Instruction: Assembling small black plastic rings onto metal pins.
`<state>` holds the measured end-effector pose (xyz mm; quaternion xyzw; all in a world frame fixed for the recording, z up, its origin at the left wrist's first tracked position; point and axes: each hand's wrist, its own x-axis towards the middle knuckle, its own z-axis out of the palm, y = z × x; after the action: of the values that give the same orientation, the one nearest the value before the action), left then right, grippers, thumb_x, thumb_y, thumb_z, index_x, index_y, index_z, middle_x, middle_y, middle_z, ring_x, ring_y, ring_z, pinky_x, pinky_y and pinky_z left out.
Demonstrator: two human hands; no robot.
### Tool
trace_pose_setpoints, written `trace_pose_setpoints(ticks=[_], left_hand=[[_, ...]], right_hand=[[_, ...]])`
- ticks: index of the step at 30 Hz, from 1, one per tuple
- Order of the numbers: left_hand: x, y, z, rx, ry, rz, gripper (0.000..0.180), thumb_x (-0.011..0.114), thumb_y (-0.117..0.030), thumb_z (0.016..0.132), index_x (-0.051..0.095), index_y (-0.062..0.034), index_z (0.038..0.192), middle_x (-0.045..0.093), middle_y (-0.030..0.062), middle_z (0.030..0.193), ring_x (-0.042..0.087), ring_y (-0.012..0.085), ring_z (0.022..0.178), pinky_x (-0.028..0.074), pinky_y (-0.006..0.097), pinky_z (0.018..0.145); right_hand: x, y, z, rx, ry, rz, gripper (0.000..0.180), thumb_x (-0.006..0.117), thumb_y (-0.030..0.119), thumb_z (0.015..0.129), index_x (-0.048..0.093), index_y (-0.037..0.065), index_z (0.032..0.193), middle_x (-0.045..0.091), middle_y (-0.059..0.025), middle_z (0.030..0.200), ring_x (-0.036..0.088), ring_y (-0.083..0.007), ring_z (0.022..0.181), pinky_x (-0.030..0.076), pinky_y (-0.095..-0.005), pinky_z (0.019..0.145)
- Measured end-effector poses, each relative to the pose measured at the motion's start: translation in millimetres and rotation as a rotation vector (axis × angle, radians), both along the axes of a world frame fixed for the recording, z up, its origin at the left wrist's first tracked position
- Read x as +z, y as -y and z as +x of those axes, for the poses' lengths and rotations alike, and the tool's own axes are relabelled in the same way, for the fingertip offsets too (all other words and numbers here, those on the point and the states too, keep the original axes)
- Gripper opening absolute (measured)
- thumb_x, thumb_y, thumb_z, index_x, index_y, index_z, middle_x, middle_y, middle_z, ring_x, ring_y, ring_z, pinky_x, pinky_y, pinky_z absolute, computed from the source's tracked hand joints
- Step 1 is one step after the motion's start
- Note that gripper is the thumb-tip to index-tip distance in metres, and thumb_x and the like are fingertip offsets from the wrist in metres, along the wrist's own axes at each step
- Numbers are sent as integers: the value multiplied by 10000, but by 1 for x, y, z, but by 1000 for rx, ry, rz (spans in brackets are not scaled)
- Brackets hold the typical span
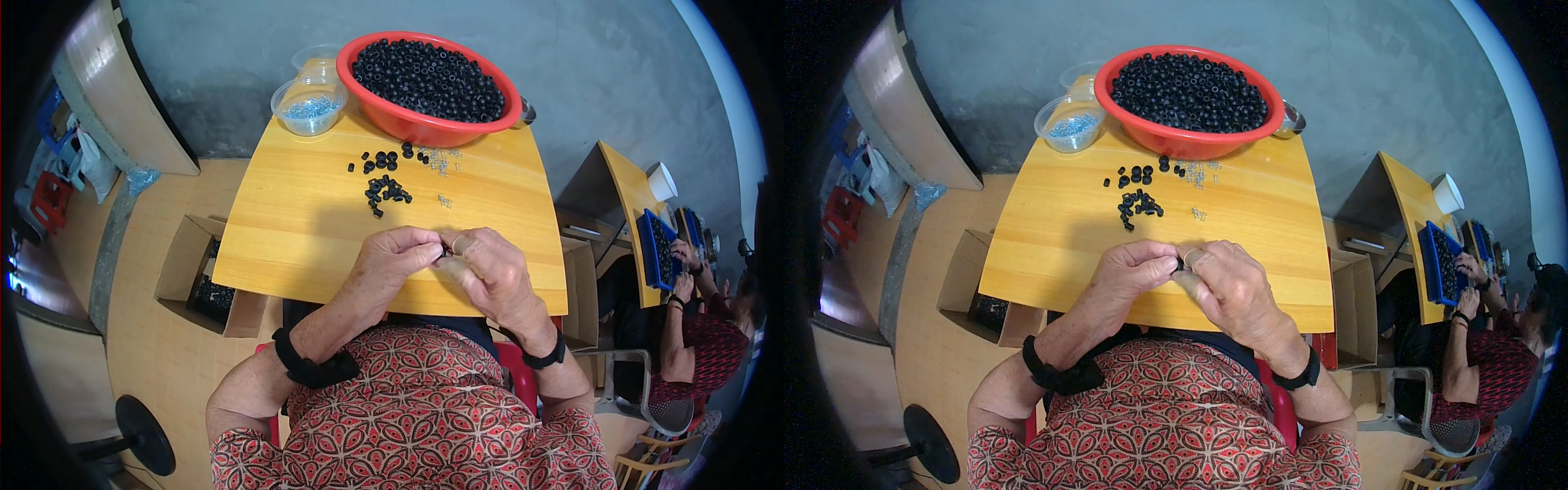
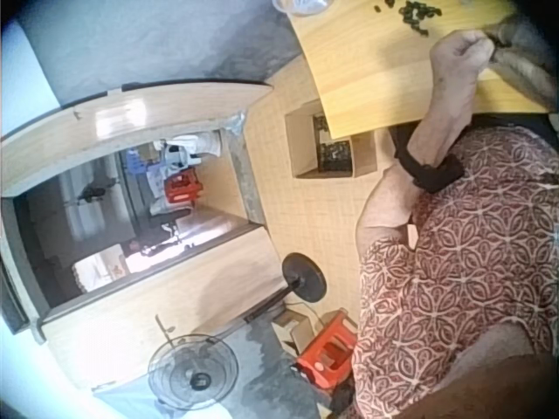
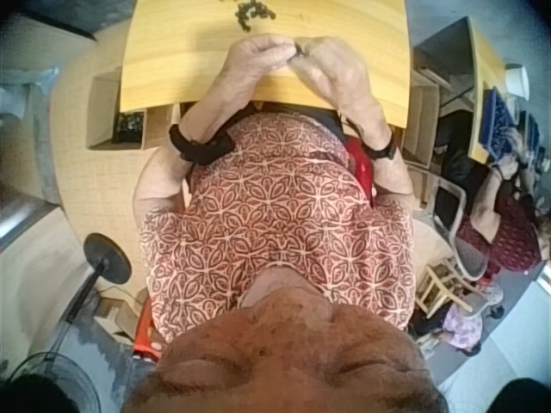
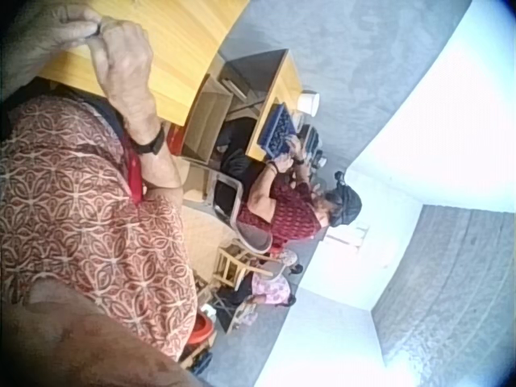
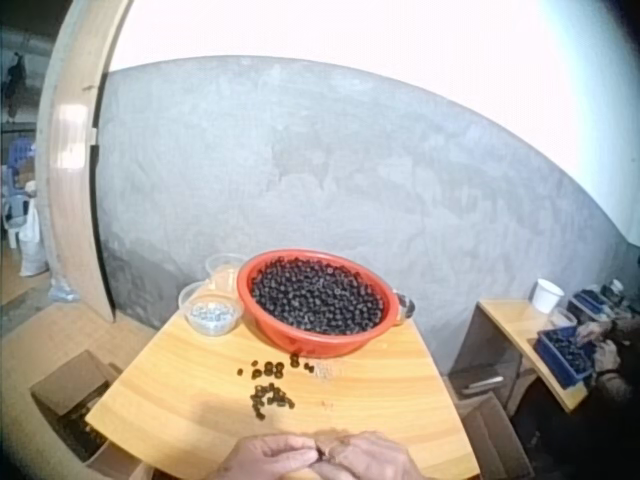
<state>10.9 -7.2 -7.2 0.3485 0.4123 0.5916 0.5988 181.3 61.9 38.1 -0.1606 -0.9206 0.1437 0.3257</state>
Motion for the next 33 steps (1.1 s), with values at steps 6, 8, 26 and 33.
trace_pose_setpoints(ticks=[6, 8, 26, 33], left_hand=[[2, 0, 4, -5, 41, 55, 207, 607, -82, 932, 637, 22, 1109, 671, 97, 1082, 661, 173, 979, 517, 293, 925], [3, 0, 3, -1, 11, 74, 199, 590, -56, 933, 619, 23, 1113, 671, 107, 1088, 665, 183, 981, 515, 296, 932], [4, 0, 3, -13, -1, 84, 202, 610, -38, 918, 626, 15, 1112, 683, 106, 1065, 654, 158, 998, 500, 271, 922], [-1, 0, 4, -9, 45, 53, 205, 614, -46, 917, 625, 17, 1112, 680, 103, 1068, 653, 154, 992, 501, 272, 922]], right_hand=[[3, -4, 7, -29, -39, -339, 136, 613, -30, 825, 644, -35, 958, 629, -156, 876, 636, -308, 783, 507, -358, 703], [4, -5, 8, -29, -51, -341, 111, 611, -33, 827, 646, -35, 932, 626, -154, 865, 635, -295, 775, 504, -353, 697], [3, -6, 7, -58, -108, -323, 53, 651, -33, 810, 638, -27, 860, 633, -134, 821, 655, -259, 749, 511, -332, 676], [-2, -5, 5, -39, -95, -151, 84, 656, -39, 772, 632, -14, 848, 618, -142, 814, 633, -299, 753, 510, -365, 667]])
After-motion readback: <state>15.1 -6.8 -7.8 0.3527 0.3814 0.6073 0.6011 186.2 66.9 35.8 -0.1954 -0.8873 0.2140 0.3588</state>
